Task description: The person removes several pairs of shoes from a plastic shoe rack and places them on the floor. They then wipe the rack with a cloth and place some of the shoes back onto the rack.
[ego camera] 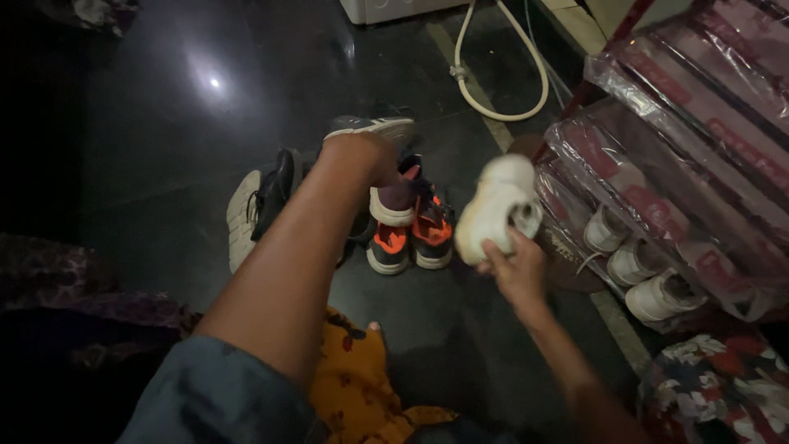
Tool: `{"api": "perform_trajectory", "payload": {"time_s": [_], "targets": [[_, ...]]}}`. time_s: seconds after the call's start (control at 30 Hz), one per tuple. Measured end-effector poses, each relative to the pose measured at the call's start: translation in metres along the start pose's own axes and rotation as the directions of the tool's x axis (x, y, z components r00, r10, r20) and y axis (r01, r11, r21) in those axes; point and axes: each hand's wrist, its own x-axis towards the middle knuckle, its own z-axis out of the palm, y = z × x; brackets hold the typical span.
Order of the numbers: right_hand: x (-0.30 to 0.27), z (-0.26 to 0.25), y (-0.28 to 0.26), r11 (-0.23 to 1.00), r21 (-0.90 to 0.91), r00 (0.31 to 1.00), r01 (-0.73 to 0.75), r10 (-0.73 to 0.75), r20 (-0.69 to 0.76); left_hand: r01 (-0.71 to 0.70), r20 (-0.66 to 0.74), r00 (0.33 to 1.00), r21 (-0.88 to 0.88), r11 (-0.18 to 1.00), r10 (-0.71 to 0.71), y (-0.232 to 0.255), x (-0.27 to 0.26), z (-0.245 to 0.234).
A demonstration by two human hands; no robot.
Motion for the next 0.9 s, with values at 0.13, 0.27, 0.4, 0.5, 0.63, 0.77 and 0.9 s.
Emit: {"api": "perform_trajectory", "payload": {"time_s": [0.13, 0.27, 0.4, 0.5, 0.63, 0.77, 0.9], "targets": [[0.001, 0.042, -0.066, 0.927, -0.245, 0.959, 0.284, -0.271, 0.088, 0.063, -0.033, 0.997, -0.112, 0.992, -0.067, -0.007, -0.004, 0.001], [0.008, 0.095, -0.101, 0.755, -0.299, 0.809, 0.584, -0.51, 0.293, 0.1, -0.071, 0.991, -0.132, 0.986, -0.11, -0.014, -0.006, 0.004], [0.009, 0.133, -0.094, 0.669, -0.193, 0.645, 0.718, -0.534, 0.547, 0.072, -0.007, 0.997, -0.024, 0.997, -0.072, -0.018, -0.007, 0.006], [0.003, 0.136, -0.052, 0.783, -0.198, 0.747, 0.589, -0.434, 0.504, 0.14, -0.056, 0.988, -0.086, 0.986, -0.145, -0.018, -0.008, 0.007], [0.018, 0.106, 0.029, 0.815, -0.394, 0.904, 0.425, -0.358, 0.235, 0.112, -0.07, 0.991, -0.062, 0.992, -0.116, -0.017, -0.008, 0.008], [0.038, 0.026, 0.093, 0.6, -0.8, 1.0, 0.004, -0.023, -0.012, 0.094, -0.063, 0.993, -0.066, 0.993, -0.098, -0.014, -0.007, 0.006], [0.039, -0.066, 0.117, 0.378, -0.907, 0.982, -0.187, 0.071, -0.173, 0.094, 0.052, 0.995, -0.079, 0.992, -0.09, -0.018, -0.006, 0.008]]}}
